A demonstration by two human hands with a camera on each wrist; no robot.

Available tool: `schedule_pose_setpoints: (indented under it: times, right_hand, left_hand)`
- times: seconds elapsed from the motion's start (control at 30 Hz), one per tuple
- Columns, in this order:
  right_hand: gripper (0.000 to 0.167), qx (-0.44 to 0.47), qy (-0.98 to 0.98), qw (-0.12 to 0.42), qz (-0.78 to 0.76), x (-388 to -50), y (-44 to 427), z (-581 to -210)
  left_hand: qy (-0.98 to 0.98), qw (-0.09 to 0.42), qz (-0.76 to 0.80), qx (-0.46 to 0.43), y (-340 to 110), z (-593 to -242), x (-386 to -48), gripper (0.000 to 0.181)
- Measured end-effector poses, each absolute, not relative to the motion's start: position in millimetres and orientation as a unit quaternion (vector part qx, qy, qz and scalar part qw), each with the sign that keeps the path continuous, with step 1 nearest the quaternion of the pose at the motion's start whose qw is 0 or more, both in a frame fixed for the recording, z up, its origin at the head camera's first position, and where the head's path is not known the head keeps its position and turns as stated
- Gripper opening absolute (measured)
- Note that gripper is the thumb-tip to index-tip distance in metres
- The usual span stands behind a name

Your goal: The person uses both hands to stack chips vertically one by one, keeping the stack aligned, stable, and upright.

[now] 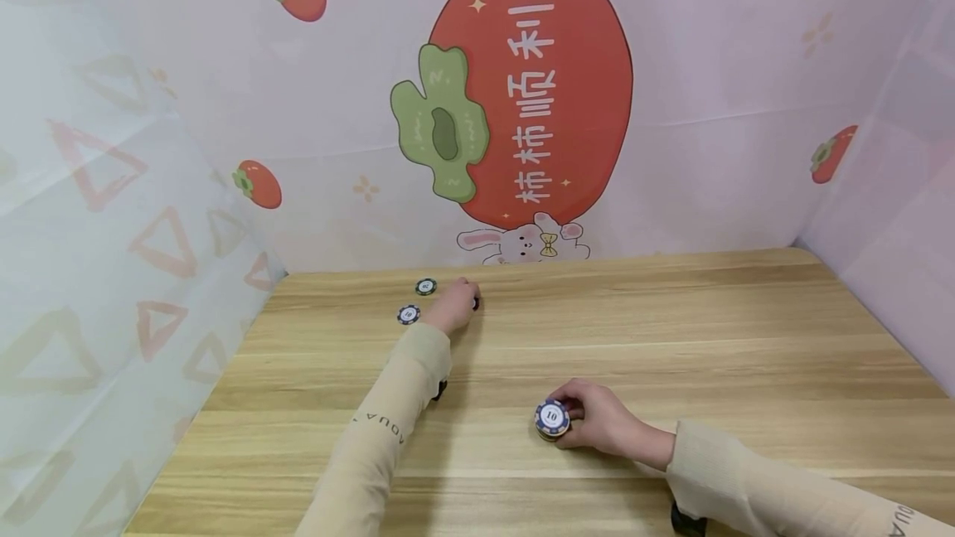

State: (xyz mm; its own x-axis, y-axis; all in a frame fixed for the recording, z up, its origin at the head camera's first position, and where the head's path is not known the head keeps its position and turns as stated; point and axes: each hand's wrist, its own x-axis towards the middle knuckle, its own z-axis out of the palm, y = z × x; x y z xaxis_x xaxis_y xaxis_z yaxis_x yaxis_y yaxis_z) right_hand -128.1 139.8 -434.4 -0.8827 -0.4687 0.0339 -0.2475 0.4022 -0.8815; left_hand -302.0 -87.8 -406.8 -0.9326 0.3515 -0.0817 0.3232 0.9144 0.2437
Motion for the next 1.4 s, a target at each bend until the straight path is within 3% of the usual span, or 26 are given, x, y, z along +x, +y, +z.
schedule_pose_setpoints:
  times: [1.4]
  right_hand:
    - [0.048,-0.219,0.837,0.104,-0.49,-128,140,-433]
  left_hand:
    - [0.974,0.002,0.107,0.198,-88,-392,-291,0.011]
